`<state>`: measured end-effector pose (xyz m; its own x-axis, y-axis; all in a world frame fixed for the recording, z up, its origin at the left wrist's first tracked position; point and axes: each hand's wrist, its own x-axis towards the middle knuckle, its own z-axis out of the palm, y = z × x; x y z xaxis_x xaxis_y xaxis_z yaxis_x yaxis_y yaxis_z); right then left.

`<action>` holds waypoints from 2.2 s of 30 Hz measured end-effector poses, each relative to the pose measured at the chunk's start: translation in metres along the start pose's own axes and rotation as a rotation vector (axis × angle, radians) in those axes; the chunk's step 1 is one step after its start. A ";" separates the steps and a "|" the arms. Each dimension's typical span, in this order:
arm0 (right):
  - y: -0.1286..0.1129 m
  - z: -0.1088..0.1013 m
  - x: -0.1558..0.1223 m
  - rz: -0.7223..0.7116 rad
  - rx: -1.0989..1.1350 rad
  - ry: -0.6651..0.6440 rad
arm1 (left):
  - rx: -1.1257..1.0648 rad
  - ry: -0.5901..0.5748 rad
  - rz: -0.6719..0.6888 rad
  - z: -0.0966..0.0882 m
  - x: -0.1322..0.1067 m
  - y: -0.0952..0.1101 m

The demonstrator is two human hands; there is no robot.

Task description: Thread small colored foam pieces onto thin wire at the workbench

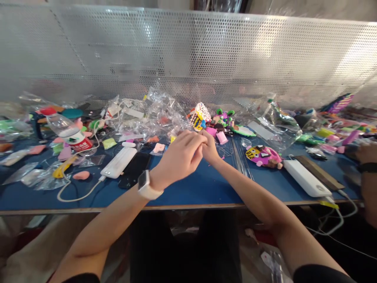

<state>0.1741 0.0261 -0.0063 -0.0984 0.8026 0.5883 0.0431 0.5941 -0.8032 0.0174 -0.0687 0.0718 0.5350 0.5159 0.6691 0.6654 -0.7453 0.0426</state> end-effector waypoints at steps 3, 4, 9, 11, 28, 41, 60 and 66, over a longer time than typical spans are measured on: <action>0.003 0.000 0.002 0.034 0.008 0.016 | 0.184 -0.107 -0.036 0.026 0.003 -0.024; 0.003 0.000 0.002 0.047 -0.002 0.011 | 0.235 -0.123 -0.067 0.035 0.003 -0.034; 0.002 0.001 0.000 0.083 -0.021 -0.079 | 0.110 0.006 -0.127 0.061 -0.010 -0.067; 0.001 0.001 -0.001 0.073 -0.023 -0.098 | 0.043 0.049 -0.100 0.061 -0.014 -0.069; -0.005 -0.007 -0.009 -0.126 -0.358 -0.168 | -0.413 0.098 -0.110 0.069 -0.020 -0.071; -0.009 0.001 -0.006 0.028 -0.120 -0.182 | -0.244 -0.012 -0.096 0.067 -0.020 -0.075; -0.007 0.001 -0.004 0.102 -0.003 -0.184 | 0.089 0.033 0.014 0.062 -0.029 -0.074; -0.004 0.003 -0.005 0.201 0.189 -0.173 | -0.027 0.140 -0.044 0.063 -0.028 -0.068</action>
<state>0.1715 0.0195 -0.0065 -0.2744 0.8724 0.4045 -0.1045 0.3911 -0.9144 -0.0097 -0.0061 0.0034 0.4263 0.4855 0.7633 0.6712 -0.7355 0.0929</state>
